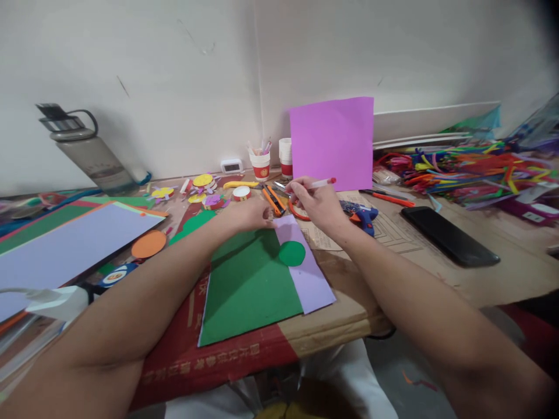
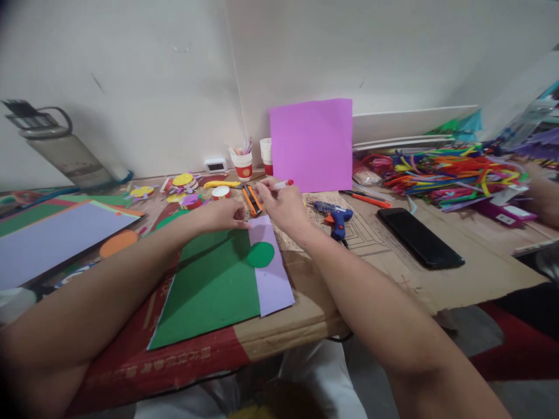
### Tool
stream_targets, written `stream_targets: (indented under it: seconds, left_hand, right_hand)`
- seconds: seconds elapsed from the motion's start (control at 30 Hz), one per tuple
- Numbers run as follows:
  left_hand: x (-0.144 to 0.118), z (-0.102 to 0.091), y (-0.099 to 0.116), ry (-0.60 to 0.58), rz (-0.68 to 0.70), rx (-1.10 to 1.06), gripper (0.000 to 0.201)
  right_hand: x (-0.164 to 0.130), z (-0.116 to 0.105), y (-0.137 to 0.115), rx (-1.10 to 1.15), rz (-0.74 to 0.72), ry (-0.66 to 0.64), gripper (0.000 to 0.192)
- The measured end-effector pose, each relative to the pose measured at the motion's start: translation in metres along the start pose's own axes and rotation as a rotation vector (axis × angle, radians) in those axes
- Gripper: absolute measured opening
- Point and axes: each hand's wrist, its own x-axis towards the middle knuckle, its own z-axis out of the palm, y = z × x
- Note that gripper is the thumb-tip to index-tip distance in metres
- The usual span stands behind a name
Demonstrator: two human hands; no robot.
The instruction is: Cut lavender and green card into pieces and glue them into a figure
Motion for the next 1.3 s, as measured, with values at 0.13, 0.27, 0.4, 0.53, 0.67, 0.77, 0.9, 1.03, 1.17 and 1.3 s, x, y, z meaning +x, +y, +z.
stream_targets:
  seconds: [0.13,0.27,0.4,0.53,0.67,0.77,0.9,1.03,1.17,1.3]
  left_hand:
    - [-0.002,-0.007,0.001,-0.096,0.0,0.043,0.038]
    - [-0.005,-0.011,0.006,-0.116,-0.025,0.064,0.041]
    - [-0.003,-0.008,0.004,-0.143,-0.012,0.035,0.044]
    - [0.002,-0.005,-0.001,-0.146,0.056,-0.02,0.041]
    - [0.007,0.001,-0.006,-0.044,0.035,-0.066,0.044]
    - [0.01,0.005,-0.01,0.037,0.026,-0.066,0.045]
    - [0.013,0.006,-0.012,0.107,0.106,0.0,0.036]
    - [0.013,0.003,-0.012,0.097,0.155,0.068,0.029]
    - [0.01,0.001,-0.01,0.13,0.114,0.033,0.032]
    - [0.002,0.0,0.003,0.211,0.106,-0.08,0.024]
  right_hand:
    - [0.0,0.0,0.001,-0.019,-0.004,-0.002,0.026]
    - [0.001,0.0,0.002,-0.03,0.001,-0.001,0.026]
    - [0.001,0.001,0.002,-0.017,-0.003,0.003,0.026]
    - [0.001,0.001,0.004,0.0,-0.01,0.001,0.026]
    - [0.002,0.0,0.006,-0.002,-0.007,0.007,0.027]
    - [0.003,0.0,0.006,-0.006,-0.009,0.0,0.027]
    - [0.002,-0.001,0.002,-0.046,0.01,-0.015,0.026]
    - [0.002,0.0,0.001,-0.061,0.032,-0.027,0.026]
    - [0.002,0.001,0.004,-0.04,0.024,-0.025,0.026]
    - [0.004,0.001,0.007,-0.031,0.001,-0.017,0.026]
